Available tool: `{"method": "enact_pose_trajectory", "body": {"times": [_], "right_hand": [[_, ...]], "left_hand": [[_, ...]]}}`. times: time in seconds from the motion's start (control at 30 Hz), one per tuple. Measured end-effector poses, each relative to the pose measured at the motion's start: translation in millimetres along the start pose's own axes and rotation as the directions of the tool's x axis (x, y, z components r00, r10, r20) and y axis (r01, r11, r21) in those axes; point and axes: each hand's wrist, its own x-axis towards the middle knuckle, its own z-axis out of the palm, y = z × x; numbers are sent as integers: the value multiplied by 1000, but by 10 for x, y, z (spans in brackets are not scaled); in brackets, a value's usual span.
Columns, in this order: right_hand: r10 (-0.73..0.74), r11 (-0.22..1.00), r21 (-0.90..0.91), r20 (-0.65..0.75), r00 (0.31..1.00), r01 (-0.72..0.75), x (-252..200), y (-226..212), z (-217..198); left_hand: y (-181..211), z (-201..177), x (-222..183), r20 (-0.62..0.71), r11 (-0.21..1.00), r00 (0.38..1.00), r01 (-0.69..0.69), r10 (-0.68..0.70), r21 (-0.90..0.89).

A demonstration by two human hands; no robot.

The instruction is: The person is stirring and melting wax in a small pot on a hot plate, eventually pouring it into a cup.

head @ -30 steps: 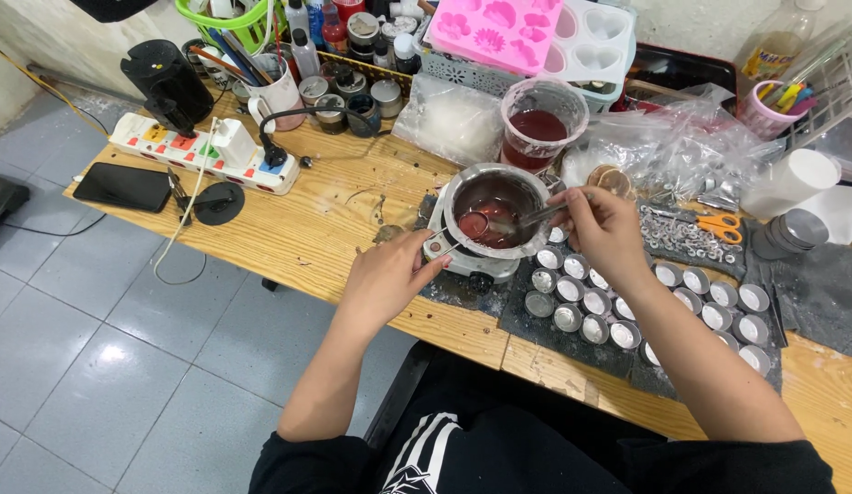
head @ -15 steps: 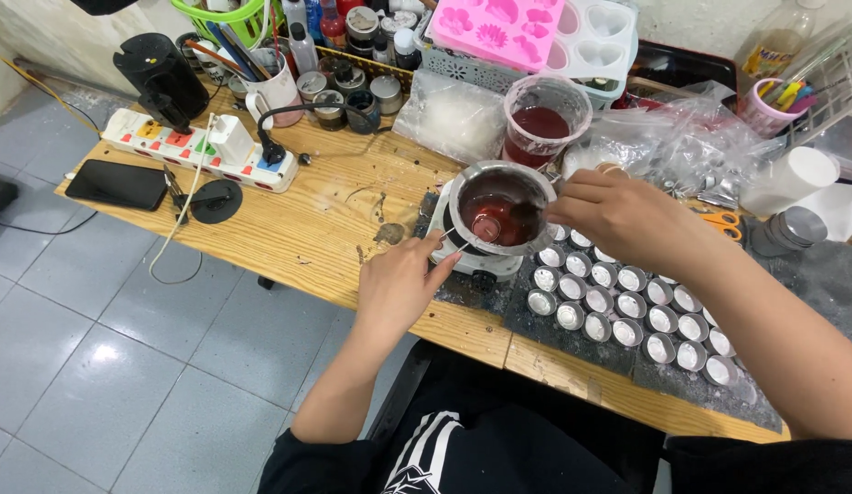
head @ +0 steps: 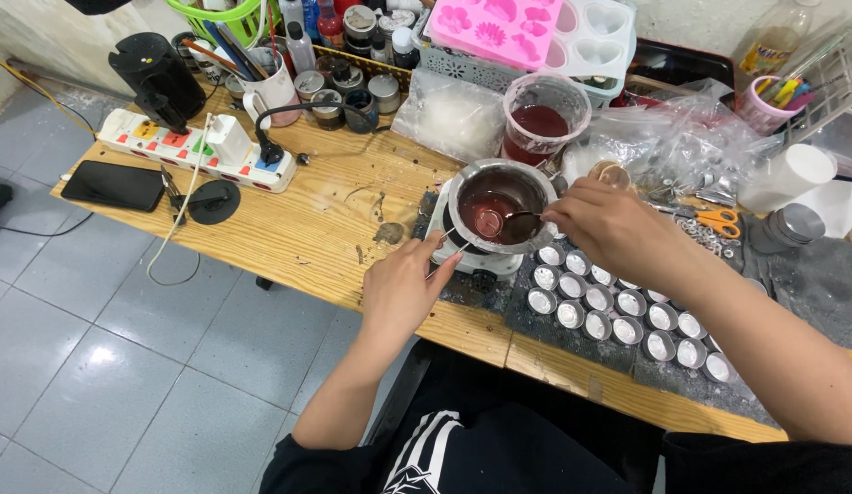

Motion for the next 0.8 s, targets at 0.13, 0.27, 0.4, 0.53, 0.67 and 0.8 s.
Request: {"method": "enact_pose_trajectory", "body": {"times": [0.13,0.27,0.4,0.53,0.67,0.8], "right_hand": [[-29,1000,-9,-112,993,29,57,13,-57],[-82,987,-144,-31,996,77,167,-24,-163],[-121,981,-147,40,992,125,11,110,26],[-41,994,-98,29,999,44,72,-137,-78],[-102,983,-153,-16,995,99,159,-95,-91],[-113,961,-242,84,990,130,219,23,-1]], "left_hand": [[5,-6,14,21,1000,1000,11,-10,-18],[-4,24,7,28,1000,1000,2,-2,2],[-4,44,-9,-26,1000,1000,-18,18,8],[-11,69,-11,-30,1000,999,-17,17,6],[-23,84,-24,-78,998,996,-48,50,32],[19,40,-16,-49,999,999,-19,20,38]]}}
